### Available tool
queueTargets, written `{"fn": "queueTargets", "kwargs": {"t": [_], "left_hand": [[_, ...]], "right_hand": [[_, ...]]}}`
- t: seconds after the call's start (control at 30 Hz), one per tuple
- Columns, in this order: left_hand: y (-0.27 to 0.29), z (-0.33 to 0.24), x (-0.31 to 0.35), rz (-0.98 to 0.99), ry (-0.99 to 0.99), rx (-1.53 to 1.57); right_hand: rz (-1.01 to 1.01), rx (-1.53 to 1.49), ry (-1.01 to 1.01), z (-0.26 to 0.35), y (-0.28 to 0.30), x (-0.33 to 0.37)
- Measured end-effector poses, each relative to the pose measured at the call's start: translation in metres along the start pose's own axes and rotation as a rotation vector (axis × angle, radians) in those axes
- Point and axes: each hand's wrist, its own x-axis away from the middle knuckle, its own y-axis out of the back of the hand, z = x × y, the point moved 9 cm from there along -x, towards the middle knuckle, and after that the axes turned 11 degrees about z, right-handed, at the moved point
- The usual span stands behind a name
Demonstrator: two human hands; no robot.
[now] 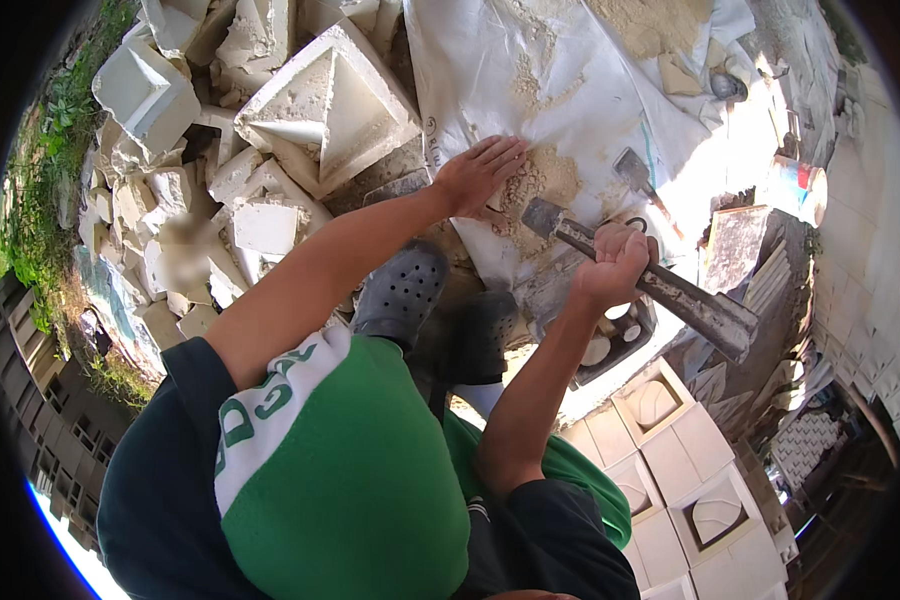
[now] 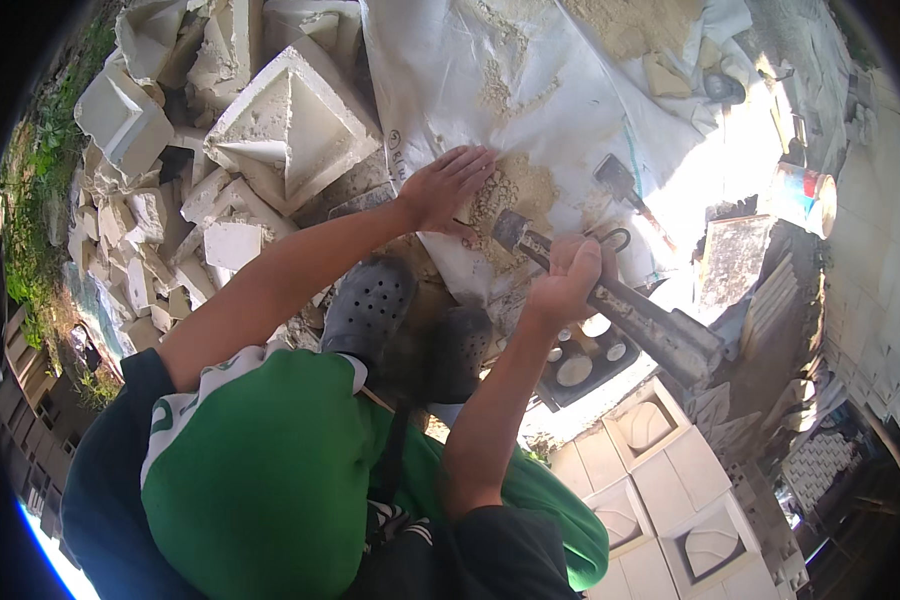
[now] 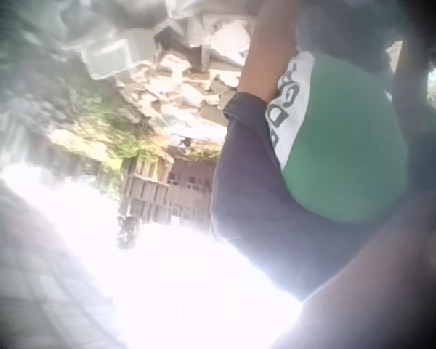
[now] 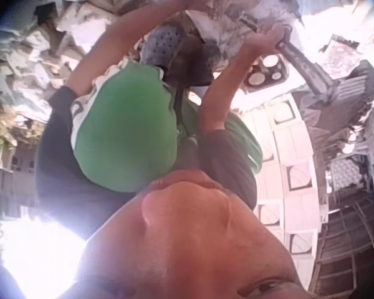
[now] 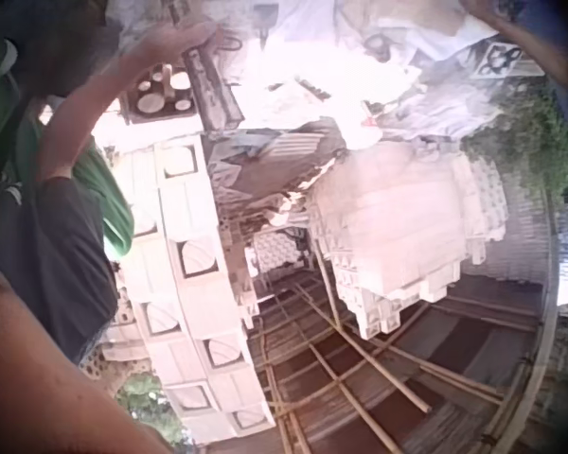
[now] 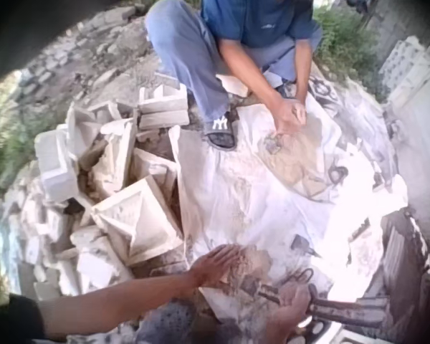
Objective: The person crushes stone fragments into powder on a sheet using a chisel and gathers the material with a small trowel.
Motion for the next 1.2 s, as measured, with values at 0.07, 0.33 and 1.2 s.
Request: {"fn": "queueTargets", "kwargs": {"t": [0.07, 0.33, 1.2], "left_hand": [[0.006, 0.000, -0.005, -0.022, 0.004, -0.041], [0.004, -0.008, -0.004, -0.038, 0.003, -0.026], [0.012, 0.007, -0.007, -0.003, 0.050, -0.066]], "right_hand": [[0.054, 0.046, -0.056, -0.016, -0.013, -0.012], [0.047, 0.057, -0.148, -0.026, -0.016, -0.015], [0.077, -0.001, -0.183, -0.041, -0.016, -0.023]]}}
